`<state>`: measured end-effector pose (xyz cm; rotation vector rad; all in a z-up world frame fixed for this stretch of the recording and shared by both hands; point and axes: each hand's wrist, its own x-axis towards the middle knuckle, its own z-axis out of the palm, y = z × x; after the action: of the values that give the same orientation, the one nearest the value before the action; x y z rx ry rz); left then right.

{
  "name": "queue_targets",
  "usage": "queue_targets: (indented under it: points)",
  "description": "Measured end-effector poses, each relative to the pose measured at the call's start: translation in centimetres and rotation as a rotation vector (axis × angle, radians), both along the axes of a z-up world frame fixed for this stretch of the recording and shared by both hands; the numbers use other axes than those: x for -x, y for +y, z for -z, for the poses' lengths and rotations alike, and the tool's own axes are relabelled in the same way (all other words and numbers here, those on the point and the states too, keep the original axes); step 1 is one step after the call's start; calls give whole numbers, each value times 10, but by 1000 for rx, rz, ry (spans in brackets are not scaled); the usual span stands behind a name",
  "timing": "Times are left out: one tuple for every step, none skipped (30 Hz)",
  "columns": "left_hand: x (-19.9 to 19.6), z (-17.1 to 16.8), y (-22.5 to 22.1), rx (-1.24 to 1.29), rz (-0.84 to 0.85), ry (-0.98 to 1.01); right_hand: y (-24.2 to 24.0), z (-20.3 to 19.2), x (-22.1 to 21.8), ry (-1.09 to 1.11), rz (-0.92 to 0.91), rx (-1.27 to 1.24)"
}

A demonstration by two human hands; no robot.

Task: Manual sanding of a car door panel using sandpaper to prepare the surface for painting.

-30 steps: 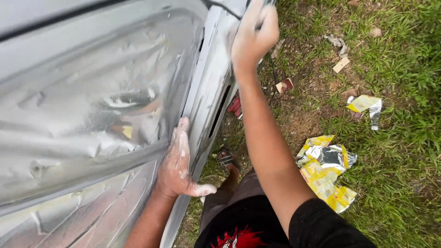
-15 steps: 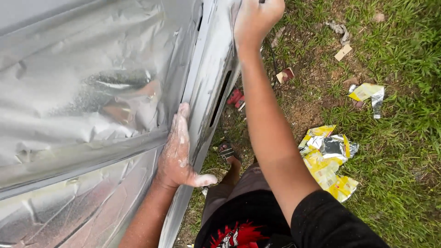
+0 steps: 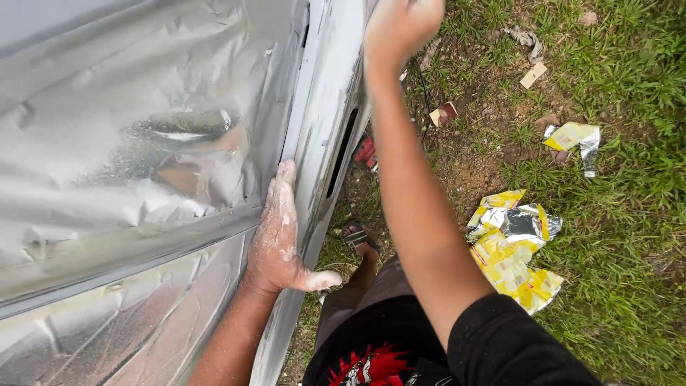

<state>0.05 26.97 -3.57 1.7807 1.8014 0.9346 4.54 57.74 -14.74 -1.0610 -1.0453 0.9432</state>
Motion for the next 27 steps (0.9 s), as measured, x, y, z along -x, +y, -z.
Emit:
queue_targets:
  points:
    - [-1,-1,0,3,-1,9,-32,-18,-3,-25,6,48]
    - [-1,-2,1,6,-2,18,-63,-36,-4,-51,12,95]
    - [-1,-2,0,1,-3,22,-97,-57,-3,-47,12,91]
    - [0,-2,0,0,0,4,-131,-78,-2,-80,16,165]
    - [0,-3,0,-3,4,-13,-164,-98,-2,-113,21,237]
    - [0,-5,1,-8,5,-8,-144,-85,0,-107,22,232]
    - [0,-7,1,-5,-1,-9,-125,-70,1,-111,57,190]
    - [-1,-6,1,-1,-7,-10,-105,-54,1,-114,91,149]
    - [0,-8,2,3,-9,-17,-62,-41,3,-121,90,153]
    - [1,-9,2,-3,35,15,-19,-26,6,-168,231,227]
    - [3,-13,-2,1,77,51,19,-10,11,-214,368,310]
    - [1,-16,-9,16,73,48,-3,-22,10,-219,363,324]
    - [1,-15,-6,46,73,41,-13,-37,9,-187,311,404]
    - [1,-15,-3,75,74,35,-23,-54,8,-155,259,484]
    - [0,-15,-1,70,75,35,-54,-60,4,-154,261,479]
    - [0,-15,1,63,66,21,-85,-67,1,-61,194,520]
    - [0,-18,-4,71,55,7,-123,-73,-2,31,126,574]
    - [-1,-22,-8,80,56,7,-123,-74,0,31,126,583]
    - [-1,-23,-5,52,48,3,-114,-75,2,21,137,546]
    - [-1,-24,-1,25,40,-1,-105,-76,3,11,147,510]
    - [1,-25,2,18,44,-1,-69,-73,7,13,150,503]
    - [3,-24,5,3,56,12,-34,-70,11,-78,240,507]
    - [1,-25,-2,8,60,18,-9,-63,13,-180,321,529]
    - [3,-25,-7,21,54,12,-20,-61,15,-190,316,541]
    - [5,-21,-6,19,65,13,-26,-58,15,-195,319,495]
    - [7,-19,-3,16,75,14,-29,-57,15,-201,321,449]
    - [7,-18,0,6,79,18,-57,-59,10,-195,325,441]
